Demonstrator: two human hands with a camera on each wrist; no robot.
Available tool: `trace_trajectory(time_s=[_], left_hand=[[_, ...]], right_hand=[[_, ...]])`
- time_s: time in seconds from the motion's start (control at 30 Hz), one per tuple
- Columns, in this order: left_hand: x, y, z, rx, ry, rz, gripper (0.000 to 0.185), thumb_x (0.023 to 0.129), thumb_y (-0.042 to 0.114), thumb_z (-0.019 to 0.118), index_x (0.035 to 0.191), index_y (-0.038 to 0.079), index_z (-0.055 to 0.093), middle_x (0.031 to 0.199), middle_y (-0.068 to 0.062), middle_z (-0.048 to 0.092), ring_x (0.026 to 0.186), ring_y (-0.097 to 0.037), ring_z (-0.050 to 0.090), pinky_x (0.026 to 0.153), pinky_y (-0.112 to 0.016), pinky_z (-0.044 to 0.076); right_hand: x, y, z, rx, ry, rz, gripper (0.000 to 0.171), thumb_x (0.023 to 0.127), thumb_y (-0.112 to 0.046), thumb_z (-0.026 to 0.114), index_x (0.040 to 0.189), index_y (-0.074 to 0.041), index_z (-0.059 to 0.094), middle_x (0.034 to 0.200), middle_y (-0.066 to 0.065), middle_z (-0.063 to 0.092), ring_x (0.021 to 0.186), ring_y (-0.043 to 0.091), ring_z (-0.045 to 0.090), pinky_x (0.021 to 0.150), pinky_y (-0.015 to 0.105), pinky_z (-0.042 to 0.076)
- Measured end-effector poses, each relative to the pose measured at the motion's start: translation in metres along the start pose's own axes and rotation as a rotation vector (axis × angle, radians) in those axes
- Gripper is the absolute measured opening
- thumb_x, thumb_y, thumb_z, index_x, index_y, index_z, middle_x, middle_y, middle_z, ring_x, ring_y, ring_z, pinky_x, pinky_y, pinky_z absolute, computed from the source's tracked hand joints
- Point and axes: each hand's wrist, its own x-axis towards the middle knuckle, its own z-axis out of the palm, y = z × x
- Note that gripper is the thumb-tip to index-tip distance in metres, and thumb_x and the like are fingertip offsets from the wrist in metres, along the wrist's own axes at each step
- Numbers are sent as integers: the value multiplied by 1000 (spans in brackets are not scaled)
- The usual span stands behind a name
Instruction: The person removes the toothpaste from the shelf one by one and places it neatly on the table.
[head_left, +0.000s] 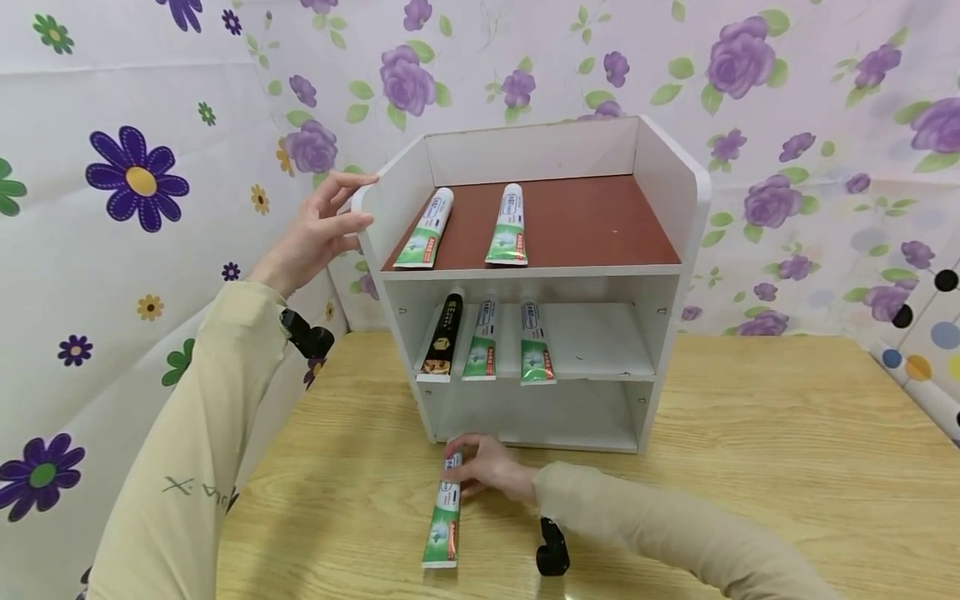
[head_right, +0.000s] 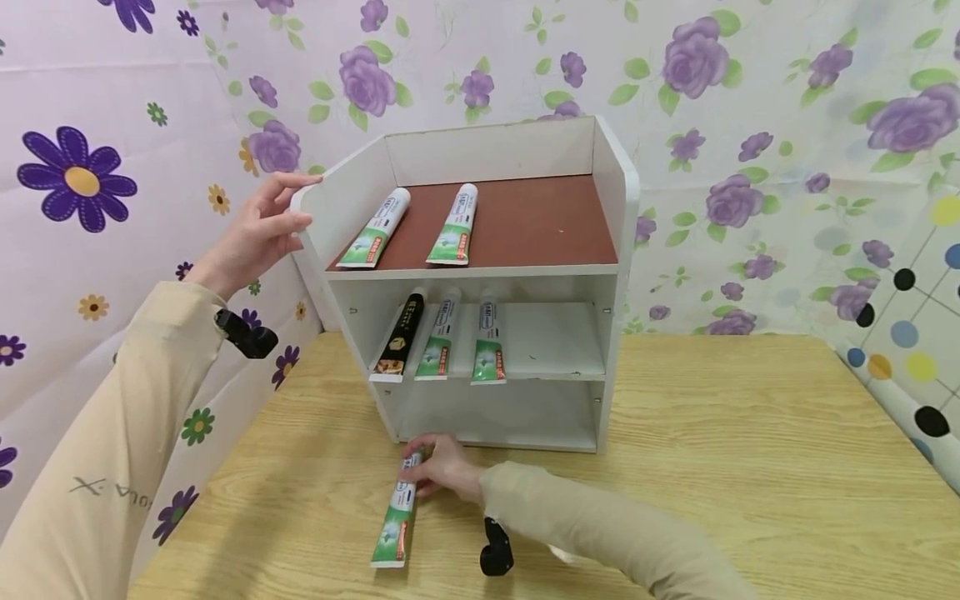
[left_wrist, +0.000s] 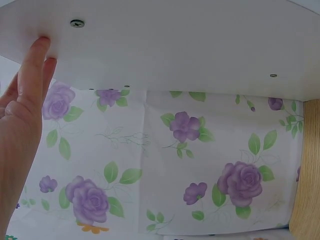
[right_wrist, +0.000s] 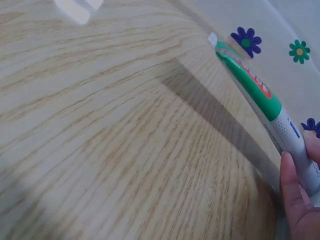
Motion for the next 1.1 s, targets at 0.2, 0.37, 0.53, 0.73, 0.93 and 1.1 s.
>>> trace_trajectory(time_s=[0.2, 0.37, 0.53, 0.73, 0.93, 1.1], left_hand=[[0, 0, 0, -4, 7, 5, 38, 86, 1, 57, 122, 13, 51, 137, -12, 29, 102, -26, 46, 75, -35, 47], [0, -1, -1, -1, 14, 5, 38, 85, 2, 57, 121, 14, 51, 137, -12, 30, 101, -26, 47, 75, -35, 47], [0, -1, -1, 4, 13, 2, 38, 86, 1, 56, 122, 14, 51, 137, -11, 30, 102, -27, 46, 74, -35, 47], [-1, 0, -1, -2, 13, -2, 38, 86, 1, 56, 122, 14, 50, 138, -11, 29, 104, -27, 45, 75, -35, 47], [-3, 1, -1, -16, 10, -17, 39, 86, 0, 57, 123, 13, 49, 139, -11, 27, 106, -27, 44, 75, -35, 47], [-2, 1, -1, -12, 6, -17, 40, 86, 0, 56, 123, 13, 49, 139, -11, 27, 107, -28, 43, 76, -34, 47]], right_hand=[[5, 0, 2, -11, -1, 14, 33, 74, 2, 72, 104, 4, 58, 88, 18, 51, 60, 23, 59, 54, 33, 52], [9, 0, 4, -29, 4, 25, 32, 75, 4, 71, 104, 4, 59, 85, 18, 51, 58, 23, 59, 53, 33, 52], [11, -2, 5, -69, 0, 15, 31, 74, 4, 71, 103, 4, 60, 84, 17, 52, 55, 22, 59, 52, 34, 51], [12, -9, 7, -129, -28, 10, 30, 74, 7, 70, 102, 5, 60, 86, 16, 50, 55, 22, 59, 53, 33, 52], [10, -13, 8, -186, -73, 0, 28, 76, 5, 68, 103, 5, 59, 83, 14, 52, 60, 25, 59, 55, 37, 52], [11, -12, 4, -240, -75, -11, 30, 75, 2, 71, 104, 2, 62, 76, 14, 54, 57, 22, 53, 53, 37, 51]])
